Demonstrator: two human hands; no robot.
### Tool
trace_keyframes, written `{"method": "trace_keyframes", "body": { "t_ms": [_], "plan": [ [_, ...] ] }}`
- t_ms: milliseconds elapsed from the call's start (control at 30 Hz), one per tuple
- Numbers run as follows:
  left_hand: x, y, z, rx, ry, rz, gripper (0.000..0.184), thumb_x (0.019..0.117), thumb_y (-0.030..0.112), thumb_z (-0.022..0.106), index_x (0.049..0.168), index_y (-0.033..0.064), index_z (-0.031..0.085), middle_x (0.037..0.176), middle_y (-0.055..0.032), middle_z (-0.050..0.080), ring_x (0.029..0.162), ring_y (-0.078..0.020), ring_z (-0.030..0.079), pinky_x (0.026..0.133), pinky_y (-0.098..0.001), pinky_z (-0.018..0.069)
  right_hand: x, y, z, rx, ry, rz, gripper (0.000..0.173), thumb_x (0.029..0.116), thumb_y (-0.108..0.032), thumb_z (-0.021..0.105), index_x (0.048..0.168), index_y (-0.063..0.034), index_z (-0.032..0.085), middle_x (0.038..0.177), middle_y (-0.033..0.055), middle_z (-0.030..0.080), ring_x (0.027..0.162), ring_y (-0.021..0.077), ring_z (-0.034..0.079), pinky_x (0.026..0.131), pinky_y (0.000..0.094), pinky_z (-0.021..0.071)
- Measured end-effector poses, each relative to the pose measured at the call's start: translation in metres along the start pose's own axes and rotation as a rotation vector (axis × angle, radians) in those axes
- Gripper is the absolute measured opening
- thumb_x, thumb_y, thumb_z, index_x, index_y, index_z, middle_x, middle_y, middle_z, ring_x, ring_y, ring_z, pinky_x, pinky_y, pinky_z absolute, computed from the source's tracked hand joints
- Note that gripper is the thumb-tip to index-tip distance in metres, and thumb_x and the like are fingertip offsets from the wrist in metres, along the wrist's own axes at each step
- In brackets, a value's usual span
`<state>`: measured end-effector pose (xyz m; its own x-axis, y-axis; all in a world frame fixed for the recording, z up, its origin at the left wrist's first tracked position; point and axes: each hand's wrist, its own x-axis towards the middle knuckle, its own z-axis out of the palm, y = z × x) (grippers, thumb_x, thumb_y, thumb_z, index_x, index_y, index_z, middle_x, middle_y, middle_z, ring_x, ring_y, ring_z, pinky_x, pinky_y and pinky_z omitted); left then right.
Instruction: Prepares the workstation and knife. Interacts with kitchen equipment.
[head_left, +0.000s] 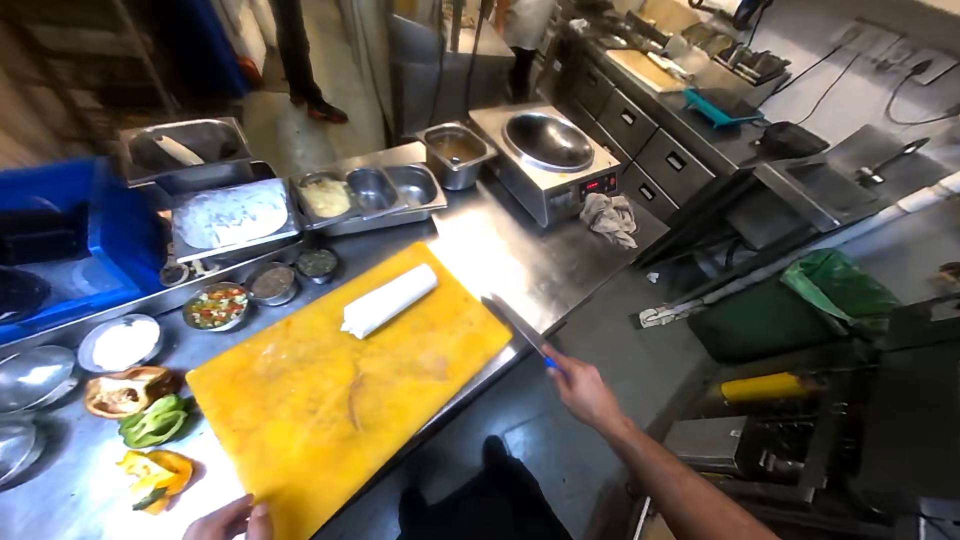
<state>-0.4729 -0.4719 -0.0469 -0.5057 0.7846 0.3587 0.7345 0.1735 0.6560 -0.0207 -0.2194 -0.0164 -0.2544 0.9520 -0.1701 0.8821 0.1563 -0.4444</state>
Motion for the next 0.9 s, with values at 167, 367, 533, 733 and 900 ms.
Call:
{"method": "trace_keyframes", "body": {
  "t_ms": [167, 367, 533, 733, 900],
  "plan": [
    [0.051, 0.112, 0.078, -0.384, -0.093, 0.119, 0.047, 0.1040, 0.031, 0.056, 0.123, -0.0129, 0.056, 0.107, -0.0171, 0.065, 0.098, -0.0133, 0.065, 0.088, -0.0306, 0.0568, 0.020, 0.020, -0.014, 0.926, -0.111, 0.036, 0.052, 0.0993, -0.026, 0.065, 0.147, -0.0077, 0.052, 0.095, 0.0070, 0.069, 0.063, 0.0143, 0.064, 0.058, 0.0315, 0.0590],
    [0.122, 0.294, 0.247, -1.308, -0.225, -0.204, 0.074, 0.0966, 0.065, 0.055, 0.150, 0.0158, 0.042, 0.142, -0.0068, 0.059, 0.131, -0.0260, 0.057, 0.107, -0.0480, 0.0497, 0.064, 0.022, -0.053, 1.450, -0.225, -0.168, 0.052, 0.1054, -0.020, 0.053, 0.156, -0.0096, 0.041, 0.097, 0.0119, 0.070, 0.076, 0.0183, 0.069, 0.070, 0.0339, 0.0610],
    [0.168, 0.395, 0.309, -1.643, -0.252, -0.330, 0.078, 0.1003, 0.072, 0.030, 0.163, 0.0263, 0.020, 0.162, -0.0049, 0.039, 0.143, -0.0251, 0.045, 0.112, -0.0488, 0.0444, 0.085, 0.022, -0.093, 1.380, -0.248, -0.228, 0.054, 0.1062, -0.025, 0.054, 0.156, -0.0079, 0.042, 0.086, 0.0078, 0.067, 0.059, 0.0133, 0.062, 0.054, 0.0288, 0.0577],
    [0.223, 0.419, 0.327, -1.781, 0.011, -0.449, 0.071, 0.1047, 0.065, 0.014, 0.162, 0.0246, 0.018, 0.161, -0.0065, 0.039, 0.146, -0.0267, 0.042, 0.116, -0.0539, 0.0389, 0.098, 0.062, -0.135, 1.099, -0.349, -0.268, 0.051, 0.1075, -0.026, 0.050, 0.155, -0.0100, 0.045, 0.086, 0.0053, 0.067, 0.057, 0.0147, 0.063, 0.051, 0.0308, 0.0586],
    [0.247, 0.406, 0.339, -1.871, 0.131, -0.540, 0.073, 0.1036, 0.069, 0.017, 0.162, 0.0250, 0.018, 0.164, -0.0096, 0.034, 0.151, -0.0316, 0.036, 0.119, -0.0555, 0.0353, 0.103, 0.090, -0.156, 0.969, -0.471, -0.263, 0.050, 0.1065, -0.024, 0.053, 0.155, -0.0141, 0.046, 0.087, 0.0030, 0.068, 0.055, 0.0133, 0.063, 0.049, 0.0304, 0.0581]
  ]
}}
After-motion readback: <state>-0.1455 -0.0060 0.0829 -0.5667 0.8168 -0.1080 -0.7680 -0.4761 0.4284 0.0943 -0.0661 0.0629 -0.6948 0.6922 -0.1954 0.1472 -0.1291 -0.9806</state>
